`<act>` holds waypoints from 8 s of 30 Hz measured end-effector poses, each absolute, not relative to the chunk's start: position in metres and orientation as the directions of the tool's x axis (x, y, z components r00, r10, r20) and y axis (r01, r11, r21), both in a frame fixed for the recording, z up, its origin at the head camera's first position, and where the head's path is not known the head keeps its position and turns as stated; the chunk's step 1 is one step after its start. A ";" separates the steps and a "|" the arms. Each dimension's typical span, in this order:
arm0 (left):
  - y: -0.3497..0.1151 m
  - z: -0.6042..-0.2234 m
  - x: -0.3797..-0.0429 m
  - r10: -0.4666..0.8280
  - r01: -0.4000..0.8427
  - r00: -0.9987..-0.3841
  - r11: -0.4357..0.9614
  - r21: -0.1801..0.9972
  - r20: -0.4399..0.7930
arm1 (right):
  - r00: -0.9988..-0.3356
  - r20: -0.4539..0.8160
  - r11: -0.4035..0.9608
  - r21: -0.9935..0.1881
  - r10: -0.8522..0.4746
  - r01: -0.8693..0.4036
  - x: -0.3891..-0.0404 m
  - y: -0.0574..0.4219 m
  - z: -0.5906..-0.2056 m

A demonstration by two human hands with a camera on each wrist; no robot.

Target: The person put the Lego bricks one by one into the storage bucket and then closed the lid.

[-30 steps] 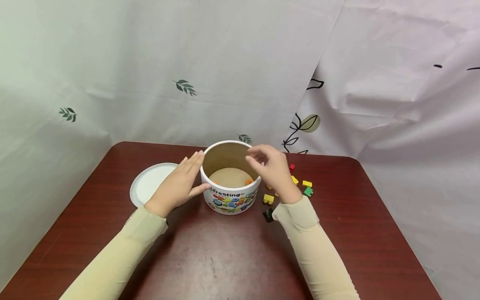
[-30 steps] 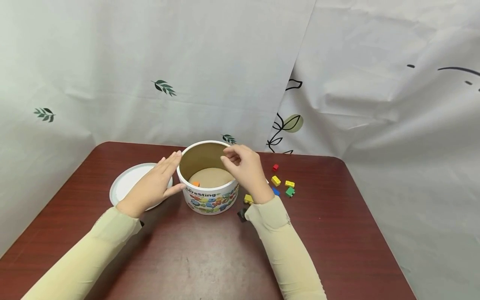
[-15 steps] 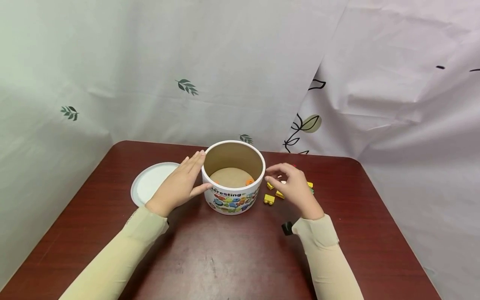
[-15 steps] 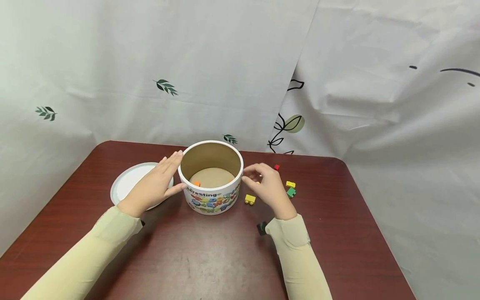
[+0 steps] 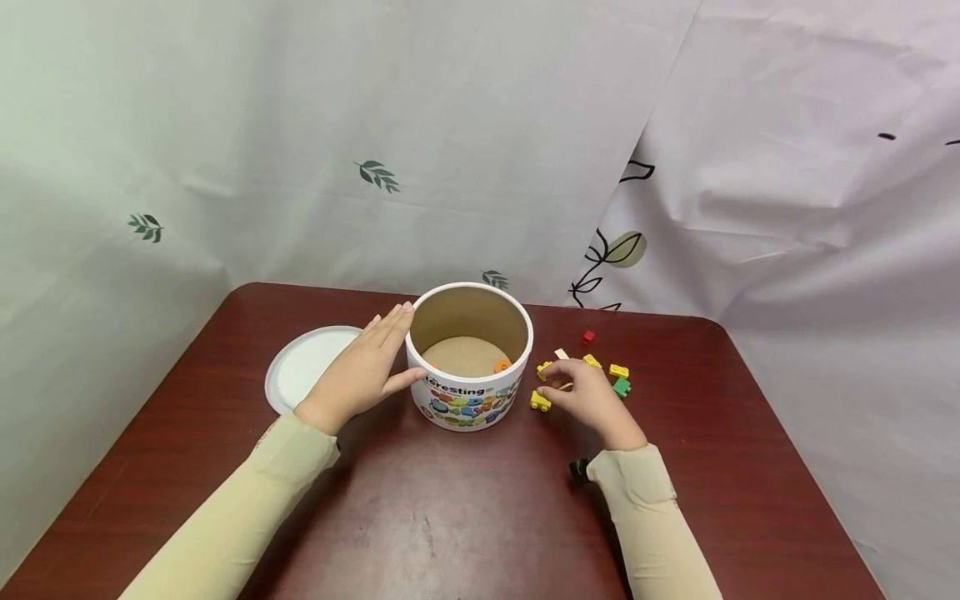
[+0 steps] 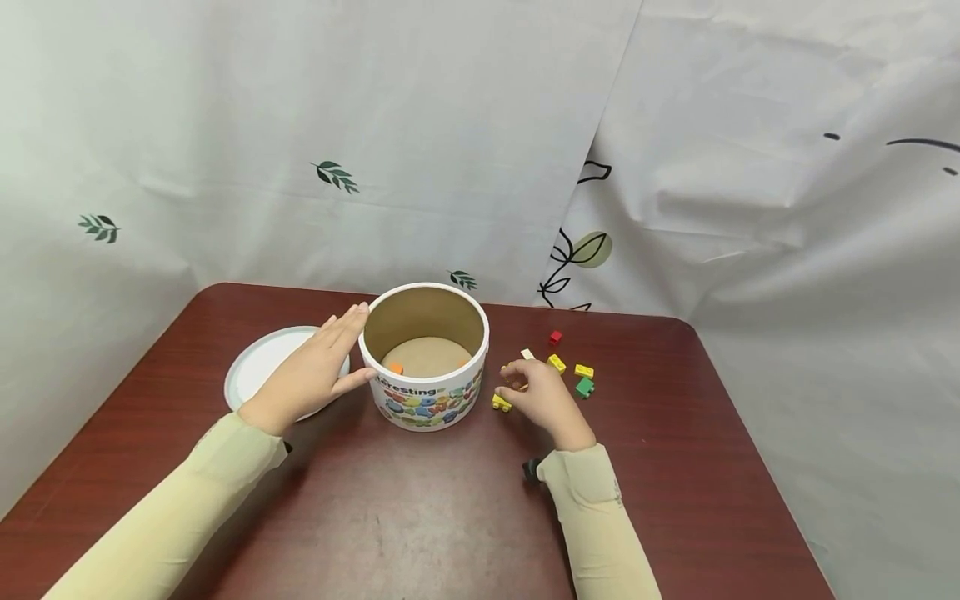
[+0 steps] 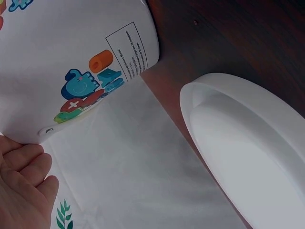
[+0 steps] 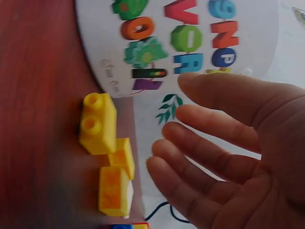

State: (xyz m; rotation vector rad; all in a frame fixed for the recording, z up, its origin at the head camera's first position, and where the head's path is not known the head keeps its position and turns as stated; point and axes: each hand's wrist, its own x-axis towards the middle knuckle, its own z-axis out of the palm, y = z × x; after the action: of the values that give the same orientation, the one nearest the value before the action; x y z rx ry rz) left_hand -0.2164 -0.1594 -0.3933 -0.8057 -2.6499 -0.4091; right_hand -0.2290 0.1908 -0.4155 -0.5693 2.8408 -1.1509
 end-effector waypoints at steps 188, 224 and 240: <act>-0.157 -0.394 -0.214 0.459 0.566 -0.795 0.796 0.214 0.396 | -0.957 0.127 0.785 -0.550 -0.260 -0.286 -0.239 0.242 -0.418; -0.158 -0.392 -0.214 0.457 0.565 -0.796 0.796 0.218 0.397 | -0.965 0.023 0.855 -0.459 -0.260 -0.241 -0.244 0.246 -0.430; -0.158 -0.393 -0.216 0.453 0.561 -0.799 0.798 0.219 0.396 | -0.967 0.117 0.809 -0.529 -0.228 -0.255 -0.242 0.248 -0.424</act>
State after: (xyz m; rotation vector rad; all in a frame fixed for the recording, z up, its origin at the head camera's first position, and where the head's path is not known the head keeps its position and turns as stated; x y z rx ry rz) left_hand -0.2159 -0.1583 -0.3935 -0.7741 -2.6621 -0.4703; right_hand -0.2419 0.2483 -0.4243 -0.4056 3.0337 -0.8978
